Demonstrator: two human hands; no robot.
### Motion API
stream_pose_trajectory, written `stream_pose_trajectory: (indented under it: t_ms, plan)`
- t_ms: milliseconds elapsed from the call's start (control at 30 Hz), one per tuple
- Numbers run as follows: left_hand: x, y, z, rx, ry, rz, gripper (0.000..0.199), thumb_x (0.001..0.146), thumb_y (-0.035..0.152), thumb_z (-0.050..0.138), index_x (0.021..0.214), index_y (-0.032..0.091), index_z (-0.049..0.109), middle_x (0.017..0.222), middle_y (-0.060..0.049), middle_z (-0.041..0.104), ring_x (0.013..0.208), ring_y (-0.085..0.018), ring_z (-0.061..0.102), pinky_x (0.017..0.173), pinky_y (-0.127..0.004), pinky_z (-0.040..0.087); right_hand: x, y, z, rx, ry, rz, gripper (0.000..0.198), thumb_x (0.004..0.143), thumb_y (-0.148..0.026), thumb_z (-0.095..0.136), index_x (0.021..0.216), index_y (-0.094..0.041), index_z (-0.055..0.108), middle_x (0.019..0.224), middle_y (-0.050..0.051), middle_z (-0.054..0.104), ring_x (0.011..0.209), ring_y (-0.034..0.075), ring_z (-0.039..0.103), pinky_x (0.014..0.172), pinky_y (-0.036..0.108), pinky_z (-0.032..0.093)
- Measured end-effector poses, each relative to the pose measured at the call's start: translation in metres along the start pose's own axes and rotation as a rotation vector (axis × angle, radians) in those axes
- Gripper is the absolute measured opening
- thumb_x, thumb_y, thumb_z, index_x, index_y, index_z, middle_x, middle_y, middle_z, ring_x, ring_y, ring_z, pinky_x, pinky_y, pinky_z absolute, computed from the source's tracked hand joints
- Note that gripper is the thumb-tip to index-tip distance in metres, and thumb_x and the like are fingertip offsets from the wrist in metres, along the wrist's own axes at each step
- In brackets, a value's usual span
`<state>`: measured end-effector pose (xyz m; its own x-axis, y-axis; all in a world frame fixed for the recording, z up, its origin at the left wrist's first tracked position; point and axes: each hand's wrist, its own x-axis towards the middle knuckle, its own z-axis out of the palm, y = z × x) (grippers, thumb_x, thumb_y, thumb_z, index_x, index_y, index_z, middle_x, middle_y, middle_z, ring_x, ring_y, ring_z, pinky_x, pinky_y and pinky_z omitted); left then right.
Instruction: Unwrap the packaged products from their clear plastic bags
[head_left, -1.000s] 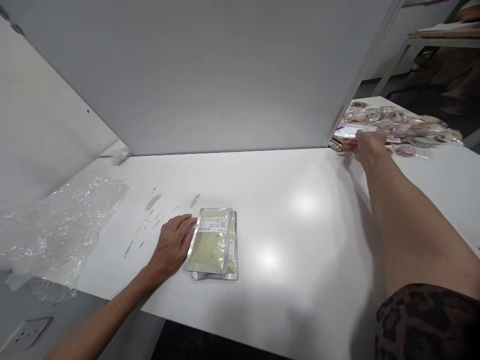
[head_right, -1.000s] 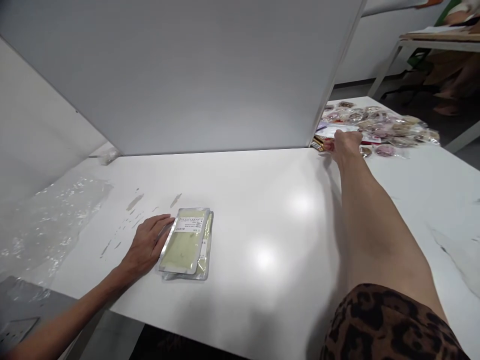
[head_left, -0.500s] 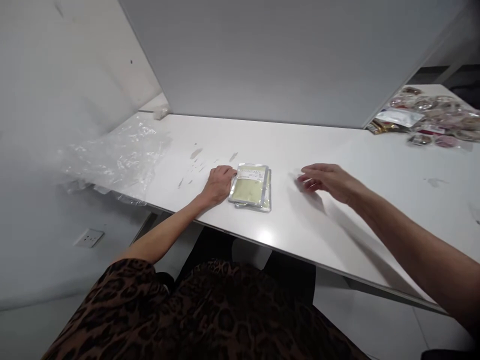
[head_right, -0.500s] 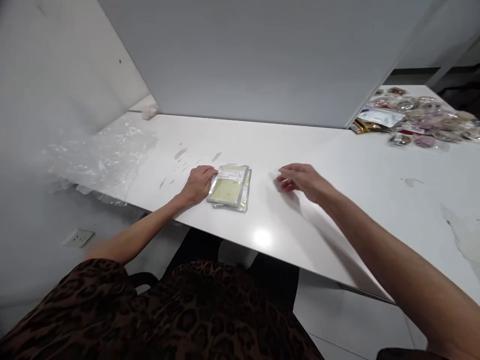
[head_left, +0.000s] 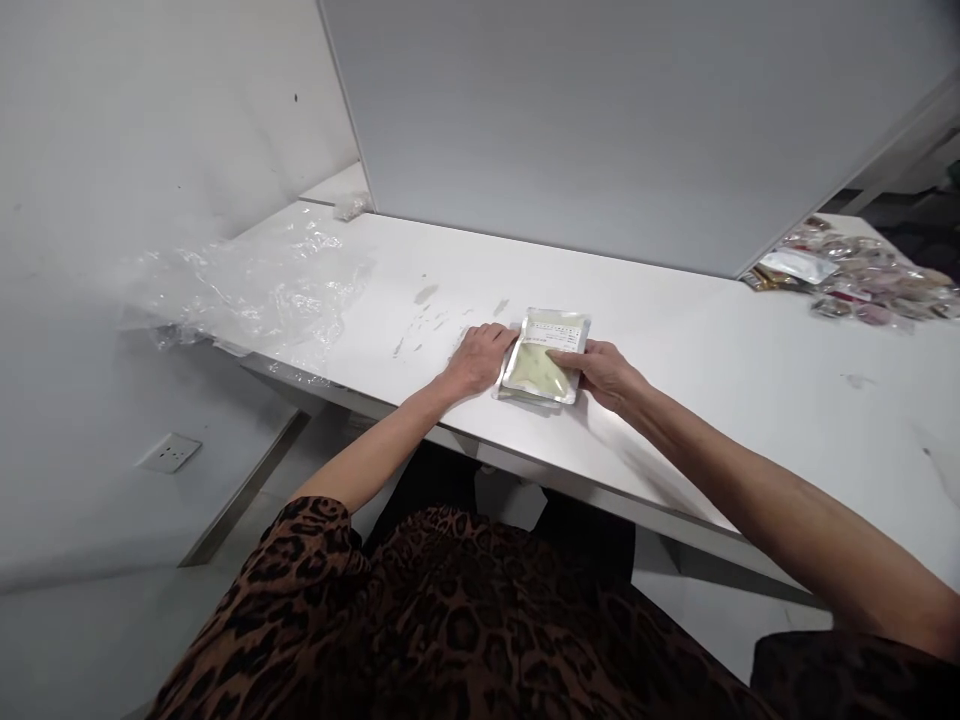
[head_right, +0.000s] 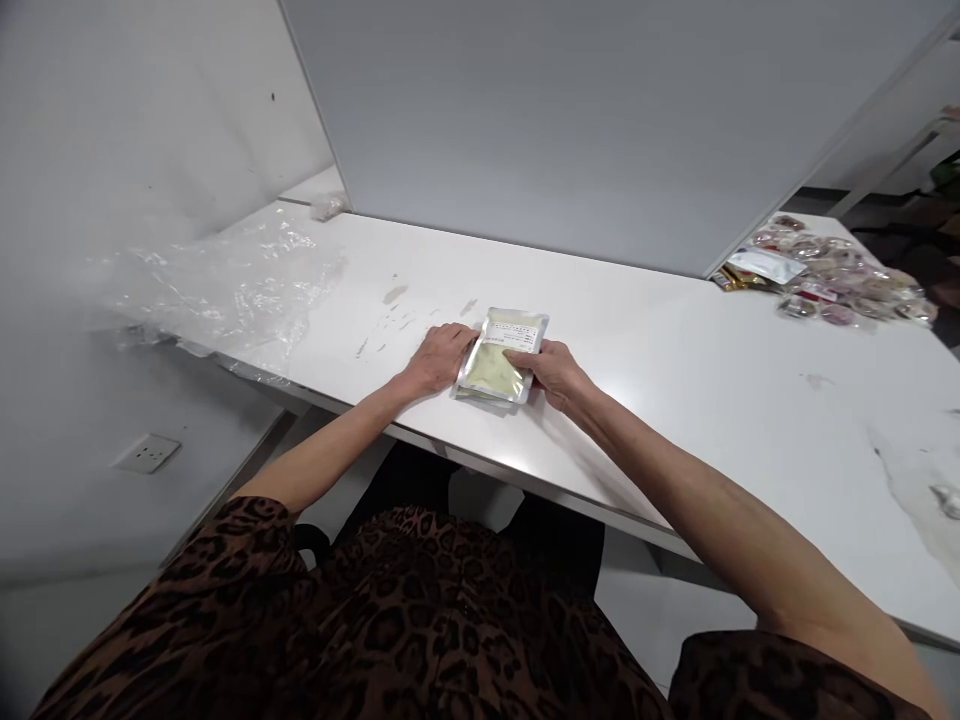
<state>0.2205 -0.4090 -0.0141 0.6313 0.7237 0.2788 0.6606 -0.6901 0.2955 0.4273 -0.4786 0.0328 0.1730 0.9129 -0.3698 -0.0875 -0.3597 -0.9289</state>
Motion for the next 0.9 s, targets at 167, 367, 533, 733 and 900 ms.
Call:
stream_pose_trajectory:
  t_ms: [167, 367, 533, 733, 900]
  plan:
    - [0.001, -0.003, 0.000, -0.390, 0.064, -0.088, 0.042, 0.104, 0.029, 0.041, 0.138, 0.016, 0.062, 0.134, -0.016, 0.067, 0.131, -0.030, 0.056, 0.117, -0.051, 0.034, -0.021, -0.022, -0.041, -0.078, 0.025, -0.339, 0.042, 0.061, -0.038, 0.098, 0.094, -0.022, 0.078, 0.110, 0.008, 0.078, 0.104, 0.031, 0.072, 0.086, 0.044, 0.064]
    - [0.023, 0.042, 0.006, -1.476, -0.028, -0.157, 0.049, 0.093, 0.049, 0.068, 0.132, 0.020, 0.063, 0.133, -0.015, 0.070, 0.135, -0.032, 0.058, 0.118, -0.049, 0.042, -0.039, -0.021, -0.046, -0.138, -0.027, -0.415, 0.052, 0.060, -0.048, 0.099, 0.100, -0.023, 0.077, 0.111, 0.007, 0.078, 0.102, 0.030, 0.073, 0.094, 0.047, 0.061]
    - [0.037, 0.087, 0.028, -1.798, -0.032, -0.335, 0.048, 0.088, 0.032, 0.077, 0.127, 0.017, 0.054, 0.130, -0.016, 0.069, 0.116, -0.028, 0.069, 0.110, -0.056, 0.050, -0.032, 0.008, -0.046, -0.014, -0.068, -0.307, 0.059, 0.064, -0.054, 0.096, 0.108, -0.021, 0.074, 0.116, 0.008, 0.077, 0.110, 0.031, 0.072, 0.097, 0.047, 0.060]
    - [0.039, 0.094, 0.025, -1.828, -0.013, -0.429, 0.027, 0.097, 0.029, 0.067, 0.118, 0.019, 0.053, 0.121, -0.011, 0.073, 0.118, -0.025, 0.069, 0.113, -0.053, 0.049, -0.035, 0.025, -0.064, 0.078, -0.054, -0.175, 0.044, 0.078, -0.055, 0.086, 0.104, -0.022, 0.074, 0.123, 0.009, 0.075, 0.119, 0.032, 0.069, 0.102, 0.045, 0.060]
    - [0.041, 0.094, 0.020, -1.797, 0.021, -0.519, 0.017, 0.099, 0.027, 0.064, 0.110, 0.018, 0.055, 0.119, -0.008, 0.074, 0.120, -0.023, 0.068, 0.112, -0.048, 0.050, -0.034, 0.037, -0.067, 0.192, -0.100, -0.101, 0.041, 0.082, -0.052, 0.084, 0.110, -0.024, 0.075, 0.130, 0.008, 0.073, 0.119, 0.033, 0.069, 0.101, 0.049, 0.062]
